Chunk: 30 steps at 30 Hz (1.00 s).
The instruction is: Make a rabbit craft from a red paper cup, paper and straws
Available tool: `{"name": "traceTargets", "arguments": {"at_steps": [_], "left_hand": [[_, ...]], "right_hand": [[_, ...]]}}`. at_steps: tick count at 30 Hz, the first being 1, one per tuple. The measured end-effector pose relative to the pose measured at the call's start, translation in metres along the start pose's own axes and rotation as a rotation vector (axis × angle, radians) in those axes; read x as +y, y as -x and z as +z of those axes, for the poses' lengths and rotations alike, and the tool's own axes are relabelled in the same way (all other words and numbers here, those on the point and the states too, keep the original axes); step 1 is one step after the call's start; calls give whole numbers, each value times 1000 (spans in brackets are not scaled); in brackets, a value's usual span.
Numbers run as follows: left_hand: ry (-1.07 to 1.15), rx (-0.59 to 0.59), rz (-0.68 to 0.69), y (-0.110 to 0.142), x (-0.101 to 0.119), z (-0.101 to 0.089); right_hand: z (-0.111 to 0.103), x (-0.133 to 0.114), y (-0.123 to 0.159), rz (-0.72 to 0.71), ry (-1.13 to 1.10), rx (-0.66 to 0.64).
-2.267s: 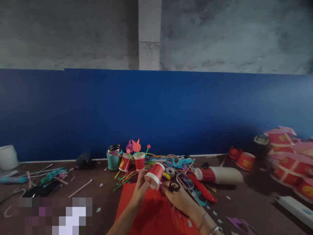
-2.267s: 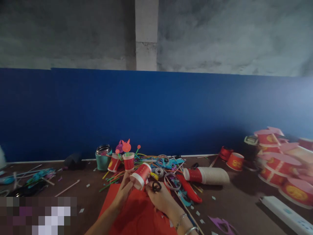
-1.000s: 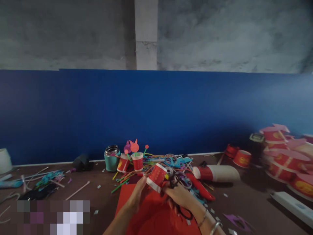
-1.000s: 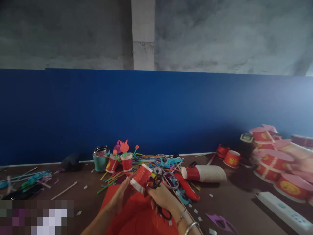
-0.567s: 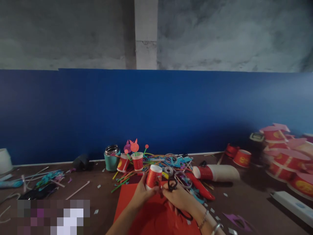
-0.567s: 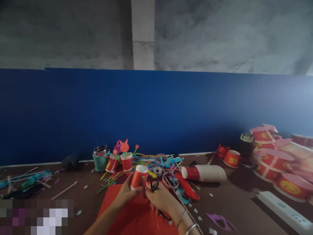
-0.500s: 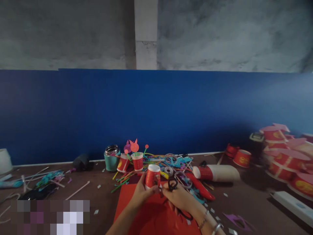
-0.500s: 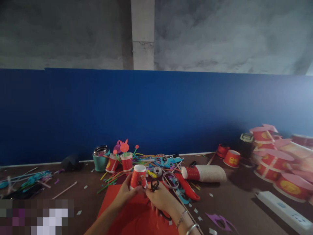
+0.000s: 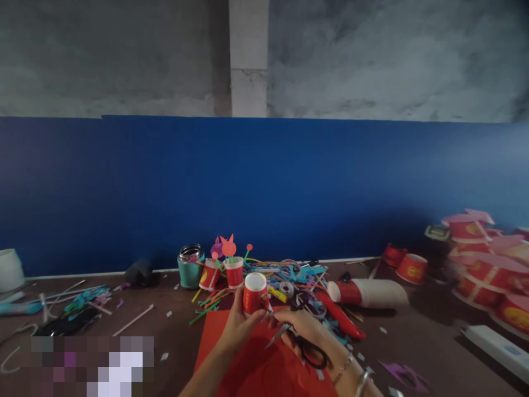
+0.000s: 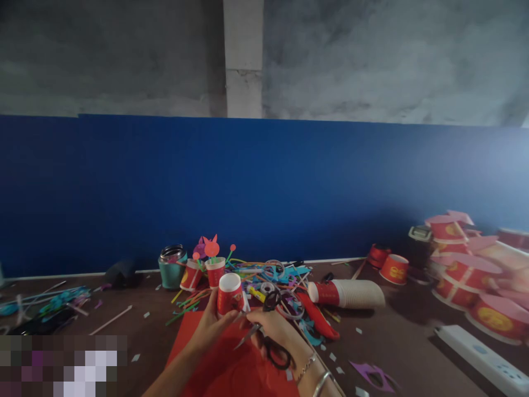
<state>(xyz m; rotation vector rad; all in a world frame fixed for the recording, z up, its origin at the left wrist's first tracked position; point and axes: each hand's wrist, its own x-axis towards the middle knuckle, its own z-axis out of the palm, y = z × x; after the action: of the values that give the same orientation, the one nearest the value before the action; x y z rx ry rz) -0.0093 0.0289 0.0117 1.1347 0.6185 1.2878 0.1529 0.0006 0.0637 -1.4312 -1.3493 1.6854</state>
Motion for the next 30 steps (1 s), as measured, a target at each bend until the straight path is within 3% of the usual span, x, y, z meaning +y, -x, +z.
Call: {"name": "traceTargets", "arguments": {"at_steps": [5,8,11,16,19,24,27,30], "left_hand": [[-37,9,4,1,2,1],[-37,17,38,1,4,3],[-14,70,52,0,6,4],[70,299,19,-8,4,-6],[184,300,-75,-10,1,-9],[238,183,-202,-5,2,3],[190,80,-273,-4,1,5],[39,99,-133,-4,-2,-4]], "right_hand": [[-3,6,-6,95,-199,-78],[-1,6,-5,106,-201,-75],[2,4,-2,-14,-83,0],[-3,-1,0,-259,41,28],[-4,-1,-1,-404,101,170],[8,8,-3,-648,489,509],[8,13,-6,-630,595,587],[0,17,-10,-585,567,661]]}}
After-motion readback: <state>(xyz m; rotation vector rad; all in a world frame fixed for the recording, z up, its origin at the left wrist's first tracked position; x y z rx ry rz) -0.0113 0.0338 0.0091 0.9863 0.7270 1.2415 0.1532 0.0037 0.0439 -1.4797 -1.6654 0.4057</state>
